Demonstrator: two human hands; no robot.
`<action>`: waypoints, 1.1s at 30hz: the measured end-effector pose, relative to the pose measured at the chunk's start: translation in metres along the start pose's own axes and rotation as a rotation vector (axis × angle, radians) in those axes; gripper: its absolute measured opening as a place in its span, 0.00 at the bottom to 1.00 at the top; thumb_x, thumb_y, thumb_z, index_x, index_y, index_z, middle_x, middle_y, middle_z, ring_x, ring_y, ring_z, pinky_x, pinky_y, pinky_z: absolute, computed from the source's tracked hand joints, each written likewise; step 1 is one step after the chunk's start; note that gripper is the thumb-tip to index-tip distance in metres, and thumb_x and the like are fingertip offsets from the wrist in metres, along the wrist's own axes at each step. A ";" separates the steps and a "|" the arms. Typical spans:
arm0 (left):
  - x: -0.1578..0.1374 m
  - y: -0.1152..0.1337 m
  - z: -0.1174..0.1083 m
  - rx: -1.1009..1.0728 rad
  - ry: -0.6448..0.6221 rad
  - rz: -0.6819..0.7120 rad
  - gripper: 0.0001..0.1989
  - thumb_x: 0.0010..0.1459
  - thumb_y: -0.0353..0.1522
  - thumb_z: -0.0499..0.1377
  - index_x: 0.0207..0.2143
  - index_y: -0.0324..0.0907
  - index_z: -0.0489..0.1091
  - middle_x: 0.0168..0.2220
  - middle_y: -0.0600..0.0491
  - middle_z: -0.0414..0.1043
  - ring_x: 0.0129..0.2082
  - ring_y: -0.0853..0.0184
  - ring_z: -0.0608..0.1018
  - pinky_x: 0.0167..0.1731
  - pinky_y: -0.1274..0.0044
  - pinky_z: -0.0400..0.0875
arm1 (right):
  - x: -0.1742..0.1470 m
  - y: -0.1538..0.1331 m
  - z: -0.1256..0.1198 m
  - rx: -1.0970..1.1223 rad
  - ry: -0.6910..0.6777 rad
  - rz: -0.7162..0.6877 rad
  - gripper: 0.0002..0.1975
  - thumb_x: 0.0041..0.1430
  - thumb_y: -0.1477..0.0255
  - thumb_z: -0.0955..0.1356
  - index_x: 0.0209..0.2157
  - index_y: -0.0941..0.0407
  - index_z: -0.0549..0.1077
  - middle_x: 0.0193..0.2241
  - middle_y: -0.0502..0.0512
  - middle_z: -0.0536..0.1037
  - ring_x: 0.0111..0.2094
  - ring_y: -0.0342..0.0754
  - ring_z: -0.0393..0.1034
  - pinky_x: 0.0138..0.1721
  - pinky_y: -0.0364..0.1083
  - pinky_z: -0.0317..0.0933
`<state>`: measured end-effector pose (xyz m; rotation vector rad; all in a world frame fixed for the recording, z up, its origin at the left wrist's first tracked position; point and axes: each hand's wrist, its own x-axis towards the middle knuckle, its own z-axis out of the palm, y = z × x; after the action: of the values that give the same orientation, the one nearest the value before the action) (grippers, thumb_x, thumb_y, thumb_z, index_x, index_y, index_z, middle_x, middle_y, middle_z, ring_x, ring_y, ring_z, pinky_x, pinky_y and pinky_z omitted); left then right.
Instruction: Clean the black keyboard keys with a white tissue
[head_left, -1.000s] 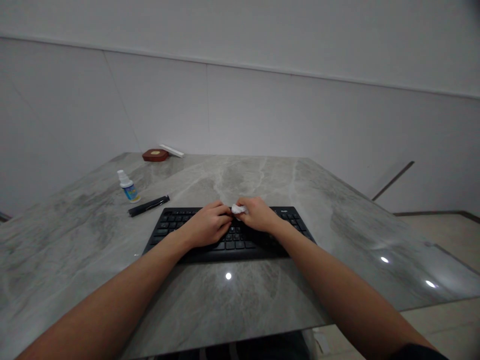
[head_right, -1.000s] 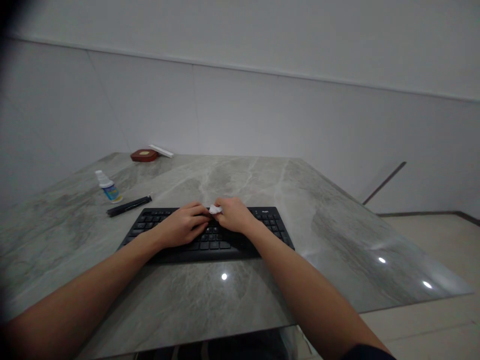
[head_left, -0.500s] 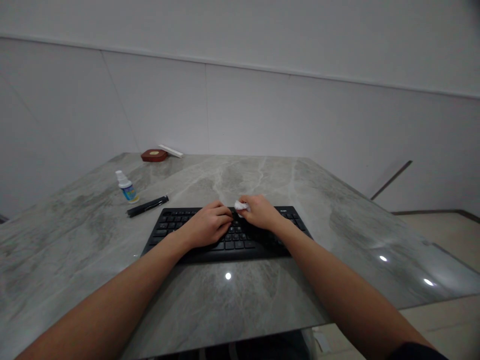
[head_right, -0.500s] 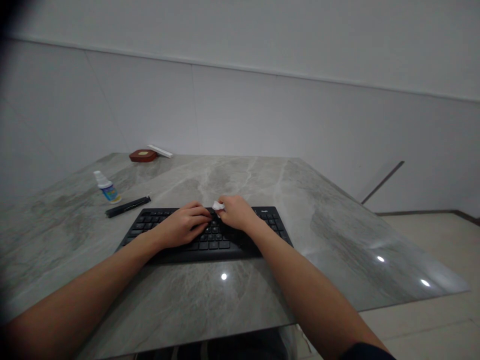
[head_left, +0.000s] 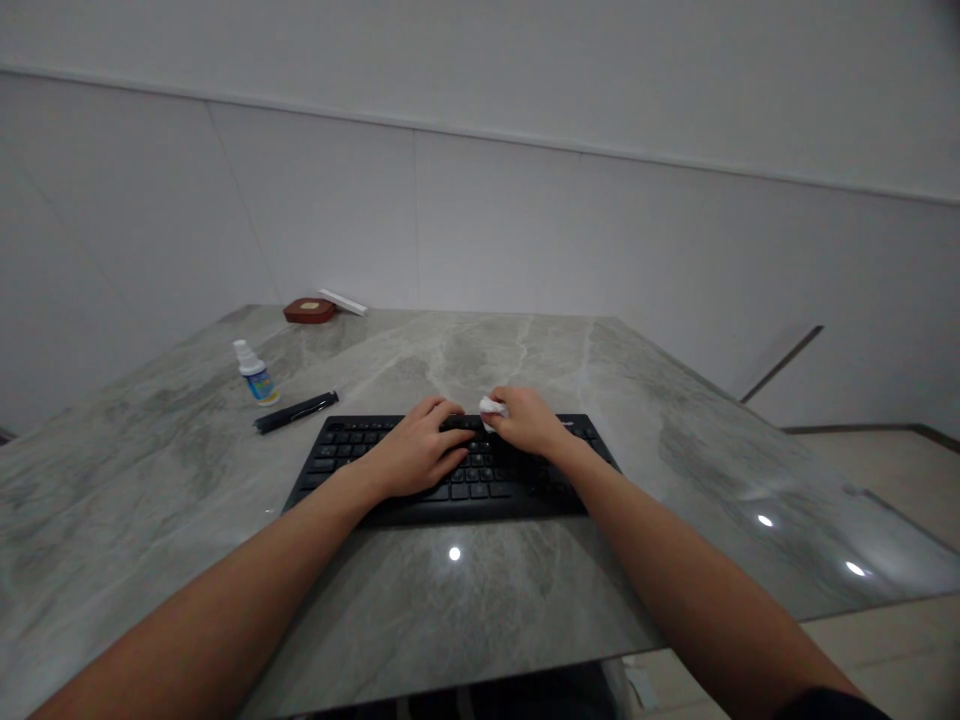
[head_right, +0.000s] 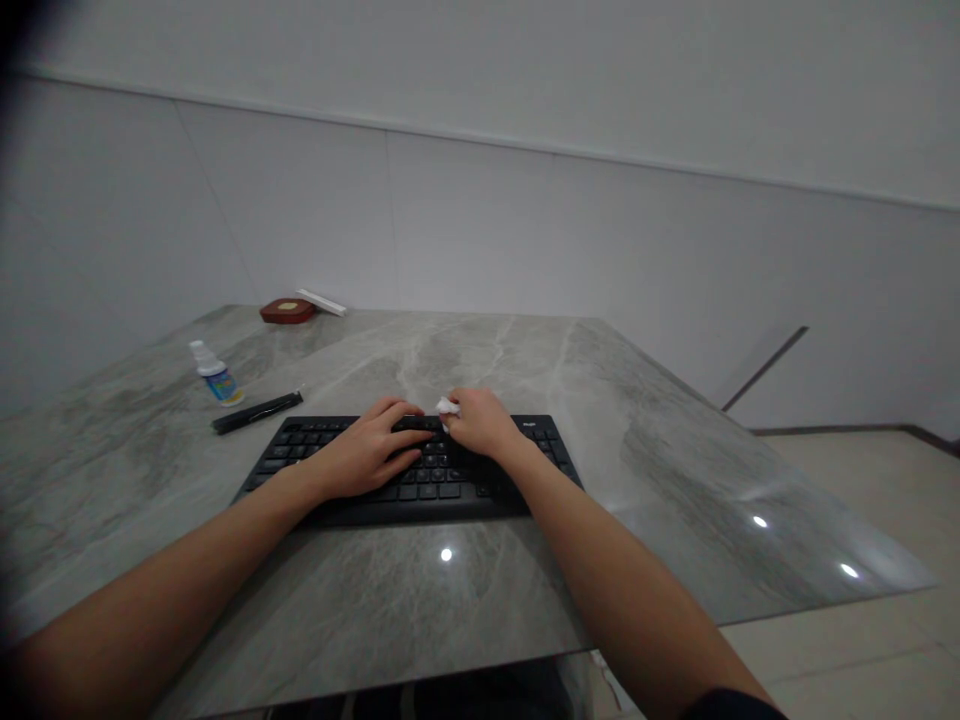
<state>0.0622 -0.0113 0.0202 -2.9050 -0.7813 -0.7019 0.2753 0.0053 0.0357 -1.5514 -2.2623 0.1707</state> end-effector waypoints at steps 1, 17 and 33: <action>0.000 0.000 0.000 -0.001 -0.001 0.002 0.13 0.64 0.33 0.55 0.48 0.40 0.73 0.50 0.43 0.66 0.52 0.56 0.67 0.53 0.59 0.67 | -0.001 -0.002 0.001 0.000 -0.015 -0.009 0.06 0.57 0.71 0.67 0.31 0.57 0.75 0.30 0.56 0.79 0.32 0.48 0.71 0.32 0.43 0.54; 0.000 0.000 0.001 -0.028 0.009 -0.011 0.13 0.62 0.31 0.56 0.48 0.41 0.72 0.49 0.44 0.67 0.51 0.57 0.68 0.52 0.61 0.68 | -0.006 -0.004 -0.005 0.069 -0.121 -0.168 0.06 0.54 0.76 0.66 0.33 0.57 0.76 0.28 0.54 0.78 0.30 0.46 0.69 0.31 0.42 0.53; -0.001 -0.002 0.003 -0.036 0.013 -0.080 0.13 0.62 0.32 0.55 0.46 0.38 0.71 0.48 0.43 0.68 0.49 0.57 0.70 0.52 0.62 0.69 | -0.006 -0.002 -0.006 0.118 -0.170 -0.290 0.14 0.49 0.84 0.64 0.36 0.57 0.75 0.29 0.52 0.77 0.32 0.46 0.69 0.35 0.42 0.56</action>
<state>0.0619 -0.0095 0.0171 -2.9118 -0.8972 -0.7485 0.2775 -0.0019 0.0400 -1.1736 -2.5273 0.3592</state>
